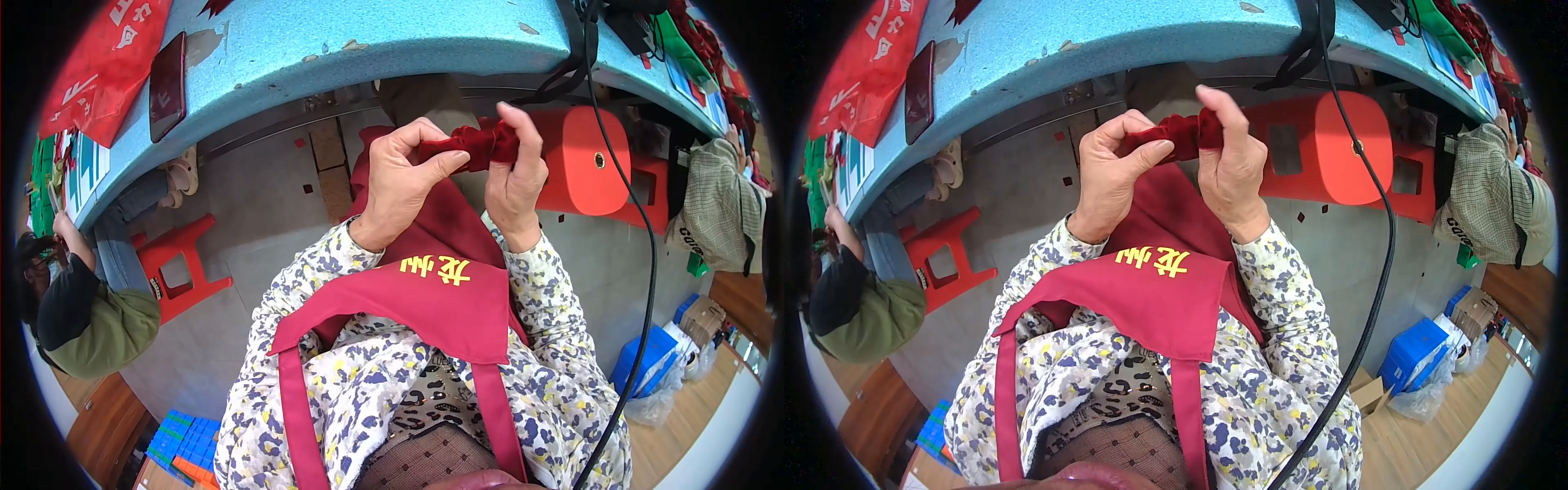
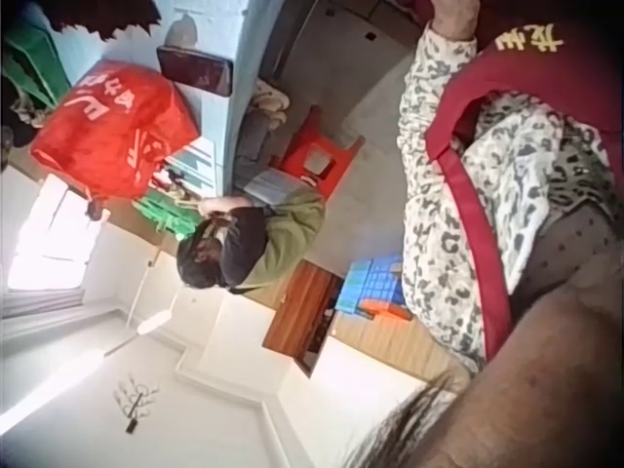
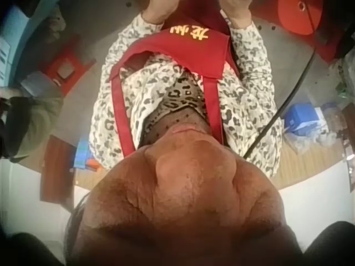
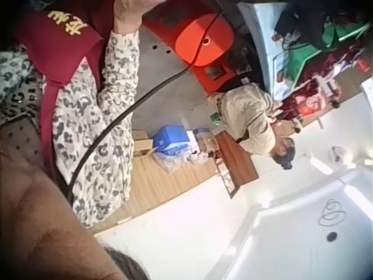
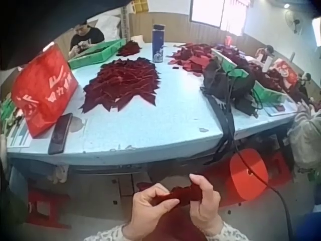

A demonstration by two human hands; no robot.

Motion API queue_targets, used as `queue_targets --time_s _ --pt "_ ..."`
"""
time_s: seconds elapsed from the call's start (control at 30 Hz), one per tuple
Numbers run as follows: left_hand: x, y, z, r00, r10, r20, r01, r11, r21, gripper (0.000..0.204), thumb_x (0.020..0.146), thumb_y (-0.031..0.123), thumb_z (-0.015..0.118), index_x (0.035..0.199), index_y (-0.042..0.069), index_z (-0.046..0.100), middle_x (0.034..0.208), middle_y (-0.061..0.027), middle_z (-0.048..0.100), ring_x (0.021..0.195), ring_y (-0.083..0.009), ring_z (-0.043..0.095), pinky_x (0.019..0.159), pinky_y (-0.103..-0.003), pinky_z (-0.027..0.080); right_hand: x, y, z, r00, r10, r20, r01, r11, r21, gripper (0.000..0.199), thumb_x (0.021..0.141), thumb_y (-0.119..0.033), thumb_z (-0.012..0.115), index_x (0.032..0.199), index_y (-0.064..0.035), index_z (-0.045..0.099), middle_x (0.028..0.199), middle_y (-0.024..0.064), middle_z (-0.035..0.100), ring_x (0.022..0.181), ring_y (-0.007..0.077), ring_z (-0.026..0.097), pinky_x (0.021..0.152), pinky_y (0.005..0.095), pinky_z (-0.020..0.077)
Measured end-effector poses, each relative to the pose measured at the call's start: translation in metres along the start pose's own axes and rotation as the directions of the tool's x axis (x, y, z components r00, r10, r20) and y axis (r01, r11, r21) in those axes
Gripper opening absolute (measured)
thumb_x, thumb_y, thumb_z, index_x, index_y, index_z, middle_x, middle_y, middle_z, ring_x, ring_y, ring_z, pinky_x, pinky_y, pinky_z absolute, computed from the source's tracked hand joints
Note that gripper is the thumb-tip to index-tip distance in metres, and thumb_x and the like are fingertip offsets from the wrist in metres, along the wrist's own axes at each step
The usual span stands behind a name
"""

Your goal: Folding small pieces of red fabric into decorative shapes at a factory workbench.

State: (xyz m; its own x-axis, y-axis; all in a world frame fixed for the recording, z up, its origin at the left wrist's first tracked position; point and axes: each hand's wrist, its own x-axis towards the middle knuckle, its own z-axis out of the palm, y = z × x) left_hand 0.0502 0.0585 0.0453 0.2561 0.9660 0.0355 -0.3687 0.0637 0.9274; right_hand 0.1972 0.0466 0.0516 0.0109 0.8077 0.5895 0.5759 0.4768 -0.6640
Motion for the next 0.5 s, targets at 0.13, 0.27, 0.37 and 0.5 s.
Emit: queue_targets --time_s 0.13,0.27,0.37,0.5 --pt "0.006 0.001 -0.005 0.874 0.462 0.152 -0.481 0.771 0.417 0.014 0.069 -0.004 0.069 0.078 0.000 0.059 0.078 -0.0048 0.059 0.080 -0.0167 0.059 0.080 -0.033 0.046 -0.010 -0.005 -0.001 0.928 0.364 0.077 -0.372 0.906 0.203 0.028 0.087 0.001 0.037 0.114 -0.0025 0.042 0.101 0.0077 0.056 0.088 0.0127 0.057 0.069 0.0228 0.0470" --pt "0.010 0.005 -0.009 0.693 0.623 0.363 -0.706 0.486 0.516 0.017 0.066 -0.004 0.070 0.077 0.001 0.058 0.075 -0.0069 0.058 0.080 -0.0210 0.060 0.083 -0.041 0.045 -0.019 -0.012 0.001 0.692 0.632 0.349 -0.590 0.215 0.779 0.030 0.087 -0.001 0.038 0.117 -0.0029 0.040 0.100 0.0068 0.055 0.087 0.0125 0.056 0.071 0.0232 0.0466" --pt "0.010 0.001 -0.005 0.726 0.597 0.343 -0.684 0.575 0.449 0.016 0.066 -0.004 0.070 0.076 0.001 0.058 0.074 -0.0070 0.059 0.079 -0.0214 0.061 0.083 -0.041 0.045 -0.025 -0.007 -0.002 0.738 0.601 0.307 -0.549 0.270 0.791 0.030 0.087 -0.001 0.039 0.117 -0.0031 0.041 0.101 0.0069 0.054 0.086 0.0125 0.056 0.072 0.0233 0.0459" --pt "0.005 -0.003 0.005 0.926 0.351 0.141 -0.375 0.901 0.218 0.012 0.071 -0.004 0.067 0.075 0.000 0.057 0.075 -0.0058 0.060 0.077 -0.0180 0.061 0.078 -0.035 0.048 -0.024 0.003 -0.003 0.919 0.393 0.023 -0.347 0.780 0.522 0.030 0.084 0.001 0.041 0.114 -0.0028 0.042 0.097 0.0060 0.054 0.081 0.0120 0.055 0.066 0.0225 0.0444"
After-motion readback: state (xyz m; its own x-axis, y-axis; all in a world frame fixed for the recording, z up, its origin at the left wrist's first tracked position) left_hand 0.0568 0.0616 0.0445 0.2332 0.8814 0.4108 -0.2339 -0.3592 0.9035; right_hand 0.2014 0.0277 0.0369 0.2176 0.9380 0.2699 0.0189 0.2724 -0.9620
